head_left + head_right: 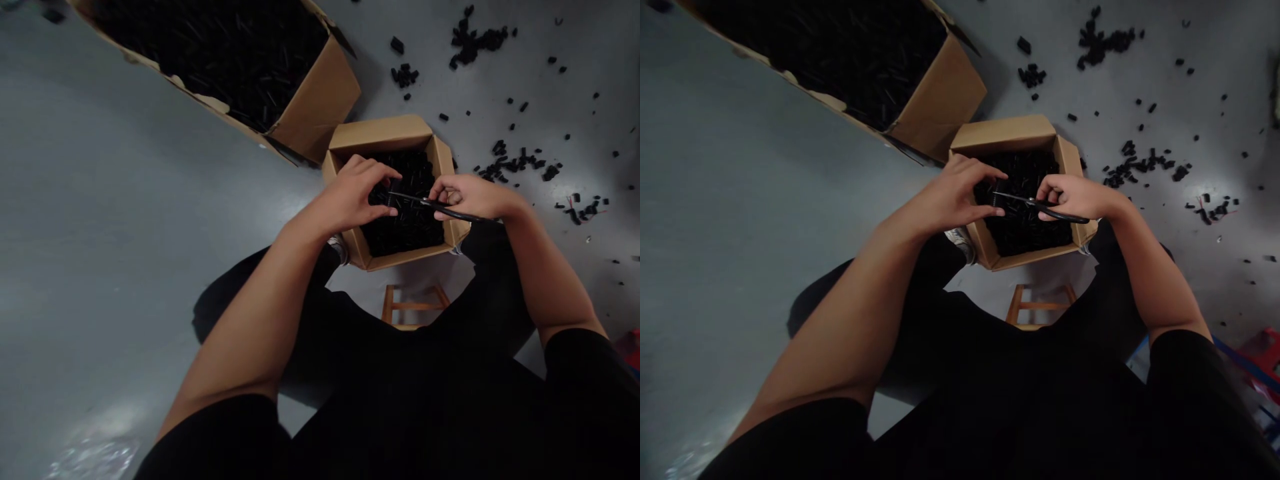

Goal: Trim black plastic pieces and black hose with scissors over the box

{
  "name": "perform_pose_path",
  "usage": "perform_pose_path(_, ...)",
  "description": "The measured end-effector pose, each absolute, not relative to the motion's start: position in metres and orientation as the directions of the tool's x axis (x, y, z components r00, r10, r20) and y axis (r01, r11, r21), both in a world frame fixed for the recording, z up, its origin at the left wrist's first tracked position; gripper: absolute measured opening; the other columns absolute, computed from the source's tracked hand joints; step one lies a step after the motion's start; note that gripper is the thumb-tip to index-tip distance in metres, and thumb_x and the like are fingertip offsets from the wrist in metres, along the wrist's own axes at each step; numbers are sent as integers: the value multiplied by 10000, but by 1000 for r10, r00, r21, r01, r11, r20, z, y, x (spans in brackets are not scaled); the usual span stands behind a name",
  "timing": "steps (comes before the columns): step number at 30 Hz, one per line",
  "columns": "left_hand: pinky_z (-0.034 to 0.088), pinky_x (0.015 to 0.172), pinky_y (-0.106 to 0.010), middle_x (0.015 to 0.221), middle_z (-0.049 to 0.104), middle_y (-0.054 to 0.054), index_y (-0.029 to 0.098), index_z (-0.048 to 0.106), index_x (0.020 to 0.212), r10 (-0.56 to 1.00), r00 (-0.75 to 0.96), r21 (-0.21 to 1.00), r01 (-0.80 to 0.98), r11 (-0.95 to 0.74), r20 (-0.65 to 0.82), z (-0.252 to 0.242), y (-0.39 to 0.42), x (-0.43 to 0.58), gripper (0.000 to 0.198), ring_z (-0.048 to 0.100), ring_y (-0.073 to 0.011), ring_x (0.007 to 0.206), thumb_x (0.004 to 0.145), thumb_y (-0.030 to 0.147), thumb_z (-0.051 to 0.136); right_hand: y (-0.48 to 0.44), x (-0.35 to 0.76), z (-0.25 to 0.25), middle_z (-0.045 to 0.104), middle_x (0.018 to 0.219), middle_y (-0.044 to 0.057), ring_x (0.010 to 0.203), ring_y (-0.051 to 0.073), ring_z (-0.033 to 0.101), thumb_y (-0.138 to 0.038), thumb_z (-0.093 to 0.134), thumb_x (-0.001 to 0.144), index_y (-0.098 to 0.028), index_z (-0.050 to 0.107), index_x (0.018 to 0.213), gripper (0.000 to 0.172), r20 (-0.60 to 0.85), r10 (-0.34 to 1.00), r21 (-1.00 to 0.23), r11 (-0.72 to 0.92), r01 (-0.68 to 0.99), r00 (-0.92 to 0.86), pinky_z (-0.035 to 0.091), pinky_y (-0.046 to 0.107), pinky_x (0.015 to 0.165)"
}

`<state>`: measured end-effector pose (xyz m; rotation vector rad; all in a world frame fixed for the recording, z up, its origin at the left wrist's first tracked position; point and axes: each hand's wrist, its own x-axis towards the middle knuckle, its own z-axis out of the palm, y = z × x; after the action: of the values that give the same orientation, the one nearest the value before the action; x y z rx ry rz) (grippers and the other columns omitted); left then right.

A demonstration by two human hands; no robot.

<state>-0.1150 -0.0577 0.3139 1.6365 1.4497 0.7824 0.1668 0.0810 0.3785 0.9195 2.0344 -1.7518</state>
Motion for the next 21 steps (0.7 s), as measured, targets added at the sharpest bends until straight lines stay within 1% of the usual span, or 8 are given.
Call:
perform_pose_path(3, 481, 1245, -641, 1247, 738, -110, 229, 756, 1330, 969, 243, 800, 588, -120, -33, 313, -60, -111, 586, 619, -394, 1272, 873, 540, 950, 83, 168, 377, 658, 878, -10, 763, 159, 592, -481, 943, 846, -212, 695, 1145, 472, -619, 223, -754, 101, 649, -753, 471, 291, 659)
perform_pose_path(6, 466, 1261, -650, 1323, 732, -125, 233, 735, 1370, 963, 270, 766, 620, -171, -4, 312, -61, -105, 611, 605, -391, 1301, 929, 621, 902, 81, 167, 377, 638, 883, -5, 777, 166, 588, -497, 918, 888, -211, 669, 1171, 473, -601, 203, -771, 107, 627, -773, 474, 297, 669)
perform_pose_path(11, 401, 1317, -689, 1453, 708, -139, 256, 743, 1365, 970, 234, 781, 593, -195, 64, 310, -59, -100, 696, 599, -410, 1385, 907, 759, 891, 73, 164, 379, 584, 856, -29, 762, 149, 535, -451, 908, 911, -217, 635, 1155, 435, -540, 215, -819, 85, 567, -814, 445, 289, 667)
perform_pose_path(14, 377, 1347, -686, 1477, 705, -141, 256, 742, 1380, 978, 203, 816, 555, -163, 57, 310, -58, -103, 772, 595, -422, 1443, 865, 806, 908, 73, 164, 379, 576, 846, -37, 750, 138, 510, -445, 926, 881, -211, 653, 1127, 436, -510, 249, -839, 68, 541, -823, 429, 286, 661)
perform_pose_path(16, 426, 1326, -656, 1484, 712, -152, 247, 700, 1446, 990, 139, 861, 500, -97, 32, 307, -57, -106, 879, 609, -422, 1458, 810, 795, 959, 73, 165, 377, 587, 870, -32, 759, 136, 522, -444, 943, 849, -207, 664, 1116, 452, -482, 290, -858, 34, 512, -827, 456, 287, 680)
perform_pose_path(18, 520, 1253, -594, 1462, 731, -163, 234, 651, 1477, 999, 46, 919, 395, -9, -10, 302, -58, -108, 986, 656, -399, 1424, 728, 750, 1032, 73, 165, 376, 602, 901, -22, 782, 140, 550, -439, 962, 814, -206, 673, 1107, 472, -461, 333, -871, 6, 491, -822, 492, 293, 705)
perform_pose_path(19, 566, 1200, -552, 1427, 749, -160, 229, 639, 1454, 999, 1, 946, 320, 39, -42, 299, -58, -108, 992, 693, -375, 1378, 701, 718, 1058, 73, 166, 375, 607, 911, -18, 793, 143, 561, -434, 967, 800, -206, 676, 1106, 479, -456, 353, -874, -3, 486, -817, 506, 296, 715)
perform_pose_path(21, 631, 1076, -461, 1289, 792, -132, 220, 636, 1338, 989, -73, 979, 151, 136, -127, 295, -58, -106, 865, 770, -307, 1225, 727, 659, 1064, 71, 165, 373, 613, 923, -14, 800, 142, 570, -422, 966, 787, -203, 674, 1100, 480, -451, 399, -874, -15, 486, -798, 519, 299, 728)
